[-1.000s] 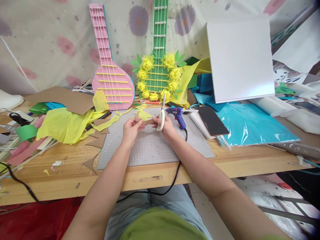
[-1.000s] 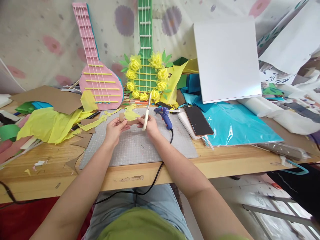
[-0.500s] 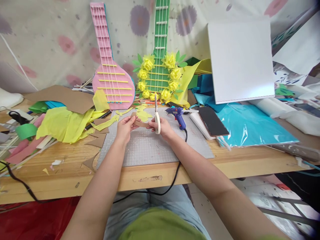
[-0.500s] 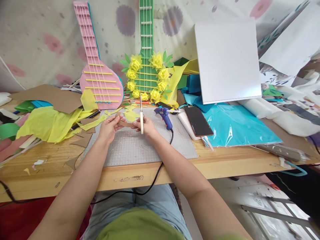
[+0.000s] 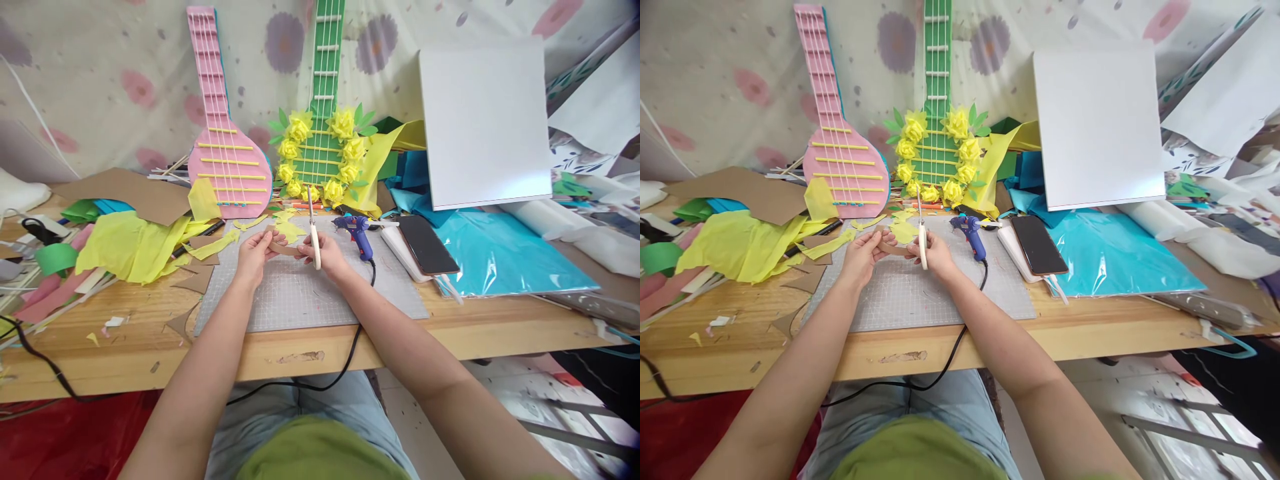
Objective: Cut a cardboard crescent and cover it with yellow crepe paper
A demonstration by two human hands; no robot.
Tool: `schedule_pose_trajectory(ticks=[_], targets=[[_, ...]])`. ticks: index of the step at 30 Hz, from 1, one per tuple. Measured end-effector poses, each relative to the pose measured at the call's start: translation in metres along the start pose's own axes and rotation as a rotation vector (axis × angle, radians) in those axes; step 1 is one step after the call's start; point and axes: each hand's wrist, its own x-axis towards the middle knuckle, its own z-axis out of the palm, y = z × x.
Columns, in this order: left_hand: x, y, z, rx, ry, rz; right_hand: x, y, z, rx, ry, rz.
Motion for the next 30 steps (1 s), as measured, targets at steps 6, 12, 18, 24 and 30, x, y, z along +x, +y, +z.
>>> schedule_pose_trajectory(ticks=[6,12,18,24,30], targets=[[-0.001,0.003,-0.005,0.034,-0.175,0.036,-0.005,-0.016,-0.024,-0.74,-0.031,-0.234],[-0.003,0.005,-0.007,0.103,-0.258,0.029,-0.006,-0.024,-0.044,-0.998,-0.318,-0.339],[-0.002,0.004,-0.007,0.14,-0.227,0.079,-0.01,-0.026,-0.036,-1.007,-0.301,-0.33],[-0.001,0.003,-0.006,0.145,-0.258,0.09,-0.013,-0.028,-0.031,-1.098,-0.249,-0.357],[-0.003,0.002,-0.007,0.142,-0.283,0.114,-0.012,-0.025,-0.031,-1.137,-0.222,-0.381]])
